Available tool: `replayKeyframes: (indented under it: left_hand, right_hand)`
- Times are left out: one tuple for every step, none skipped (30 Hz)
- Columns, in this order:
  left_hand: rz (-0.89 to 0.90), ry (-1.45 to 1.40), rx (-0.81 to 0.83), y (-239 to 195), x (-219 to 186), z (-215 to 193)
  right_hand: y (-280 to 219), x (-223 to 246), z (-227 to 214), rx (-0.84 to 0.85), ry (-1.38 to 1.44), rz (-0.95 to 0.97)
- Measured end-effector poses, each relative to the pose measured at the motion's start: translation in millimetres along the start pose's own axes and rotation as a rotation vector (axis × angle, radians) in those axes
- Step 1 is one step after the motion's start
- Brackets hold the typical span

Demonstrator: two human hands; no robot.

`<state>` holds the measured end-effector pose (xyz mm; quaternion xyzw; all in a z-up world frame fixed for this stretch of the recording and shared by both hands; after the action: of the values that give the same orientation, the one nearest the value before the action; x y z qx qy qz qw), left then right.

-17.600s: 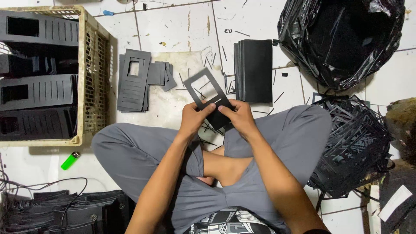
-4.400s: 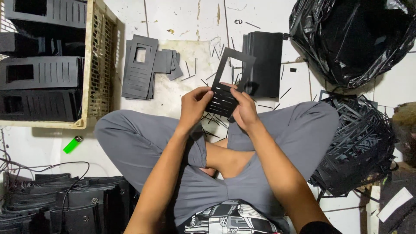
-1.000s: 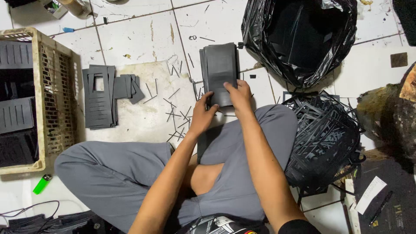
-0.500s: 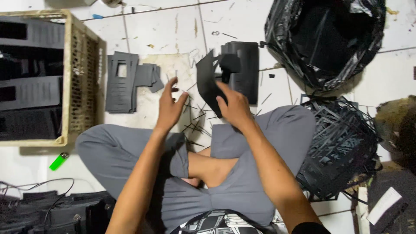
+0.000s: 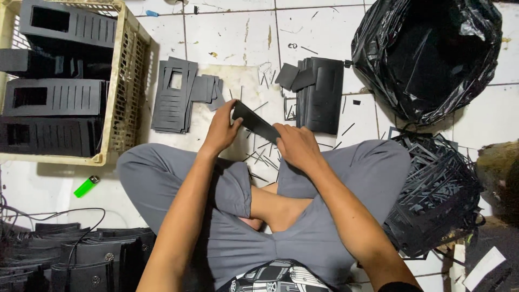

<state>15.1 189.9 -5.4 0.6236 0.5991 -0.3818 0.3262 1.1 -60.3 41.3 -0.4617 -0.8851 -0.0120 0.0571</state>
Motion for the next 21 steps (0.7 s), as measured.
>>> replayKeyframes:
  left_hand:
    - [0.002,-0.002,0.000,0.9,-0.6,-1.1]
    - [-0.030,-0.038,0.003,1.3,-0.4,-2.2]
    - [-0.061,-0.074,0.005,1.7,0.0,-3.2]
    - [-0.063,-0.075,0.005,2.1,1.7,-3.1]
    - [-0.064,-0.064,-0.003,2.4,3.5,-3.3]
    - [-0.067,-0.051,-0.010,2.2,5.5,-3.5]
    - [-0.070,-0.053,-0.011,3.1,7.1,-1.1]
    - [-0.068,-0.084,-0.018,4.5,8.7,0.3]
    - [-0.066,-0.115,-0.026,5.9,10.1,1.7]
    - [-0.067,-0.114,-0.027,7.0,12.5,2.9]
    - [-0.063,-0.091,-0.035,8.2,14.6,4.0]
    - [-0.057,-0.069,-0.041,9.6,16.7,5.6]
    - [-0.056,-0.067,-0.040,8.9,4.1,0.7]
    - [-0.061,-0.166,-0.084,8.1,-8.5,-5.1]
    - [-0.066,-0.265,-0.127,7.1,-20.9,-11.0]
    - [-0.065,-0.264,-0.130,8.2,-18.3,-9.7]
    - [-0.120,-0.402,-0.165,9.1,-14.3,-8.4]
    - [-0.175,-0.541,-0.193,9.7,-10.6,-5.7]
    - [-0.175,-0.541,-0.190,8.4,-6.6,-2.2]
    - [-0.305,-0.832,-0.190,6.2,-0.1,3.7]
    - [-0.436,-1.122,-0.185,3.6,5.5,10.2]
  right_hand:
    - [0.9,3.0,-7.3,0.000,-0.002,0.001]
    - [1.4,5.9,-13.6,0.039,0.048,0.034]
    - [1.9,8.7,-19.7,0.077,0.099,0.067]
    - [4.0,9.0,-19.3,0.080,0.099,0.065]
    - [6.1,9.0,-18.8,0.084,0.102,0.079]
    - [8.2,9.3,-18.2,0.089,0.107,0.092]
    - [10.1,10.6,-17.6,0.092,0.107,0.090]
    - [13.0,11.6,-16.8,0.108,0.127,0.107]
    - [15.8,12.6,-16.2,0.123,0.146,0.125]
    - [17.5,11.1,-9.6,0.123,0.147,0.123]
    - [19.1,9.2,-3.1,0.121,0.163,0.133]
    - [20.2,7.3,3.6,0.118,0.179,0.145]
    - [19.2,4.2,0.2,0.117,0.180,0.146]
    - [18.3,0.0,-2.8,0.128,0.379,0.207]
    - [17.4,-3.8,-5.6,0.138,0.579,0.268]
    - [17.4,-6.9,-1.3,0.137,0.579,0.265]
    - [17.3,-10.4,3.1,0.103,0.787,0.298]
    - [15.0,-14.0,7.8,0.066,0.996,0.335]
    - [13.7,-12.0,6.1,0.065,0.997,0.337]
    - [12.2,-10.5,4.2,0.054,1.081,0.345]
    - [10.6,-8.8,2.2,0.043,1.165,0.352]
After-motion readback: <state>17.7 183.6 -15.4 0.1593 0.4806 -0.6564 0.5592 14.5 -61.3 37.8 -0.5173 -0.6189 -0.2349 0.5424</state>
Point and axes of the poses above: each hand's wrist, its own y-axis towards the middle knuckle, its own z-axis out of the palm, x = y × z, the point moved 2 cm from there along y, towards the middle knuckle, and after that the axes turned 10 degrees about -y, right-handed, at the moved point
